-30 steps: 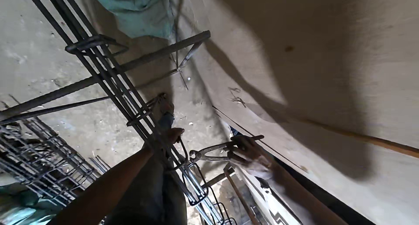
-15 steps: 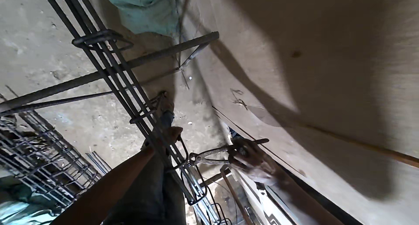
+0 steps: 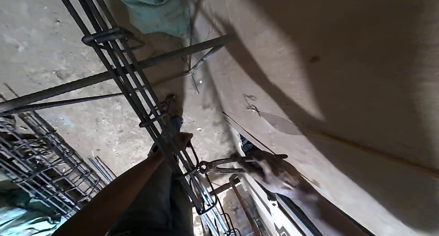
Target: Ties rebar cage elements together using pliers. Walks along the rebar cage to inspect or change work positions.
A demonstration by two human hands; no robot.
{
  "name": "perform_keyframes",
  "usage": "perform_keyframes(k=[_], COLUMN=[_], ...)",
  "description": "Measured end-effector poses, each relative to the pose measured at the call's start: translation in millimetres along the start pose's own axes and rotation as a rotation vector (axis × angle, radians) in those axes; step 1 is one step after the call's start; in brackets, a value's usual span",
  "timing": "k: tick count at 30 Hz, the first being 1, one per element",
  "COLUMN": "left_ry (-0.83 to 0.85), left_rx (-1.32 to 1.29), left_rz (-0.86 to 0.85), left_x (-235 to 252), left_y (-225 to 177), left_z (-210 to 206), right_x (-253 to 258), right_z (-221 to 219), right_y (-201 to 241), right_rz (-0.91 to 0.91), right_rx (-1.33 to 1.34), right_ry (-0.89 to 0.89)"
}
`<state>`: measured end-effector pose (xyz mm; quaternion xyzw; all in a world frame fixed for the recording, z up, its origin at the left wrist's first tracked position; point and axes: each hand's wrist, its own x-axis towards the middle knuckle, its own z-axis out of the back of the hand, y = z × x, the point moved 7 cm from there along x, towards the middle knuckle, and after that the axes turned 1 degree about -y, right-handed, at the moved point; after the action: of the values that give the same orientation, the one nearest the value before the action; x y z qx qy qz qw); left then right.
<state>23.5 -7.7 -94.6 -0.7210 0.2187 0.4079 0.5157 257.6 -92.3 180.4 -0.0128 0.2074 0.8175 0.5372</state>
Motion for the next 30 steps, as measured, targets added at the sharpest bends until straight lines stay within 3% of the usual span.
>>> perform_keyframes(k=[2,6,7,8,11,12,14,15,17,19,22,23,25,30], left_ry=[0.017,0.009,0.014,0.019,0.022,0.028,0.04,0.034,0.004,-0.01,-0.003,0.006,0.029,0.022], left_rx=[0.03,0.059,0.055,0.056,0.11,0.125,0.126,0.095,0.006,-0.008,0.049,0.078,0.135,0.012], left_rz=[0.0,0.021,0.032,0.039,0.017,0.012,0.001,0.015,0.043,0.044,0.024,0.034,0.055,0.083], left_x=[-1.0,-0.7,0.7,1.7,3.3,3.5,0.6,-0.9,-0.7,5.9,8.8,6.3,1.1,5.2], left_y=[-0.9,-1.1,0.4,1.3,1.5,2.2,-3.0,-5.3,-2.8,8.6,12.2,8.1,-3.4,5.1], left_z=[-0.2,-2.0,-2.7,-3.0,-1.4,-1.2,-1.2,-1.6,-3.0,-5.2,-5.0,-4.6,-1.5,-6.2], right_x=[0.8,-12.9,-14.7,-13.3,1.5,5.4,10.3,11.3,16.1,6.6,-0.4,-3.1,-5.2,-2.0], right_z=[-6.5,-41.4,-46.3,-46.8,-29.0,-19.6,1.9,9.7,19.1,1.6,-29.0,-36.4,-41.1,-21.7], right_y=[-1.4,8.2,11.5,9.6,6.0,8.6,18.6,23.7,28.0,18.6,4.6,5.6,8.5,5.8], right_rz=[-0.123,-0.551,-0.584,-0.55,-0.506,-0.498,-0.334,-0.291,-0.308,-0.285,-0.453,-0.511,-0.544,-0.522], right_rx=[0.207,1.317,1.419,1.306,0.552,0.358,0.024,-0.088,-0.187,-0.132,0.606,0.855,1.092,0.73], right_ry=[0.241,0.775,0.845,0.864,0.925,0.845,0.429,0.313,0.271,0.275,0.777,0.897,0.996,0.943])
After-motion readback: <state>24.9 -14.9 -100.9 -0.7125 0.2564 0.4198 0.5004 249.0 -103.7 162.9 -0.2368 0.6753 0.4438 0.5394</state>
